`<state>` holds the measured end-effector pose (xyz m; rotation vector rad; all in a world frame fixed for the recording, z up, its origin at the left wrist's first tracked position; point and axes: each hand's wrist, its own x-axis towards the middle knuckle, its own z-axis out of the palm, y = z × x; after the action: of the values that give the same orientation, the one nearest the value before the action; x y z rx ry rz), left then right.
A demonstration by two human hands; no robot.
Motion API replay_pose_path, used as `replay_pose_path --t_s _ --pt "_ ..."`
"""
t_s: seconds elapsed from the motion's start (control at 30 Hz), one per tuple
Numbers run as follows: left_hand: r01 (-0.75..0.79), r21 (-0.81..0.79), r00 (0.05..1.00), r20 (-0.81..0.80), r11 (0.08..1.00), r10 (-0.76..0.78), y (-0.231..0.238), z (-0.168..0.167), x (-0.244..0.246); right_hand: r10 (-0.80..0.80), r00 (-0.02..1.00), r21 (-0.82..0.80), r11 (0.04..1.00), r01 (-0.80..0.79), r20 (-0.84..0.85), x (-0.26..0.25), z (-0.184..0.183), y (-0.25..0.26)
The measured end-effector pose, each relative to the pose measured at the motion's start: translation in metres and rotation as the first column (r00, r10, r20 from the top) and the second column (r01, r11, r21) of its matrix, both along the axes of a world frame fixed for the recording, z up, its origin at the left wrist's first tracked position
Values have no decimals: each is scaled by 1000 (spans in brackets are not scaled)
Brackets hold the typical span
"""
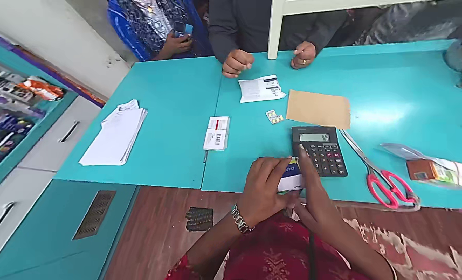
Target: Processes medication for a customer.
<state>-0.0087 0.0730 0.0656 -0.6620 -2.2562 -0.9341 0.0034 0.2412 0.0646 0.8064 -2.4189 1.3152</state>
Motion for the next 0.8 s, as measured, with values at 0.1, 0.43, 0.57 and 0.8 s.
replay_pose_path --t_s 0.1,0.43,0.57,0.8 --pt "18 36 995 96 999 -22 -4 9 -5 -86 983 -245 962 124 161 -3 11 -7" --pt "-131 -442 877 365 887 311 -159 9 -98 -77 976 -279 951 133 202 -28 26 -2" --pt "-159 -314 927 279 936 251 -112 17 -51 12 963 -312 947 76 271 -38 21 -5" --pt "-108 79 950 301 991 79 -18 0 2 5 986 -264 964 40 168 -31 13 -13"
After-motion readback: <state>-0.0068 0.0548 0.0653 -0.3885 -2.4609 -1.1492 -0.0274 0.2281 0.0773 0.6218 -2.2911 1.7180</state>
